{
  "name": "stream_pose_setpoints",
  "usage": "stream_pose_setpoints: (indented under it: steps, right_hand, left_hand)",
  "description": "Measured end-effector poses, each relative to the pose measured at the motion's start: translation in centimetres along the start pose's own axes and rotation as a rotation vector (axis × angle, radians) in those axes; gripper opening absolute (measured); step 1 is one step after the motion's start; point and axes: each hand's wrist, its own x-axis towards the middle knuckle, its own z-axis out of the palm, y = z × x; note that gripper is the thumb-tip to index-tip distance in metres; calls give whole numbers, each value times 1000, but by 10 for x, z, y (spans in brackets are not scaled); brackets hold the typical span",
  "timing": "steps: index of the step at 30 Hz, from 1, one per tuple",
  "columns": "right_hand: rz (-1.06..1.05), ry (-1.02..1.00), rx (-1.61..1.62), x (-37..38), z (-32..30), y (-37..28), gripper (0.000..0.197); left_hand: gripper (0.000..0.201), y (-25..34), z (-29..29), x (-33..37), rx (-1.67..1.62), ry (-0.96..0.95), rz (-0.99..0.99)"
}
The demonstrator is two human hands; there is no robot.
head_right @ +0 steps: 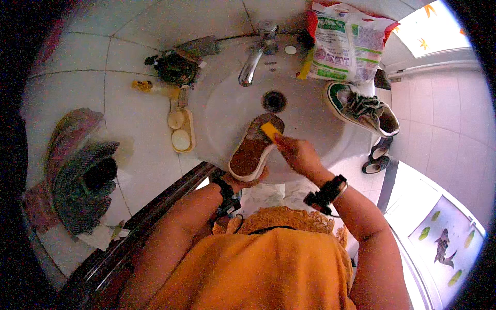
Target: The person cleans a pair of shoes in a sink by hand with a yellow brush, scrubbing the white canvas and the brown soles.
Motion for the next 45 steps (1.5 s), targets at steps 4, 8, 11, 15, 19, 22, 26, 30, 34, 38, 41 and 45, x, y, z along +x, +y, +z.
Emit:
stream_pose_setpoints:
  steps: [4,8,11,15,19,22,26,30,34,38,41,45]
  right_hand:
    - [106,118,141,52,3,57,25]
    - [144,65,-122,40,2,44,25]
    - [94,40,-46,-15,-5,4,25]
    - [100,46,26,-12,-3,10,26]
    - [203,151,-10,31,3,47,28]
    - [196,94,-42,37,-1,56,29]
    - [97,97,-36,-5,12,16,28]
    - [-13,113,86,9,7,30,29]
    - [135,35,-10,52,7,44,29]
    - [249,6,-9,55,3,28,28]
    - [-8,-46,-85,14,9,-23,26]
    - [-133,55,-35,50,11,-9,24]
  left_hand:
    - [39,5,7,9,797,151,302]
    - [42,8,4,9,706,36,71]
    - [41,3,2,5,623,150,239]
    - [37,-11,8,9,664,233,325]
    - [36,-17,6,20,107,-113,9]
    - [50,9,10,5,802,63,145]
    - [40,-10,4,8,704,206,281]
    - [41,0,10,5,598,125,181]
    - [58,5,7,4,773,164,223]
    - [54,8,8,4,719,134,193]
    - [51,-5,2,5,423,65,59]
    - [47,-40,0,16,100,85,129]
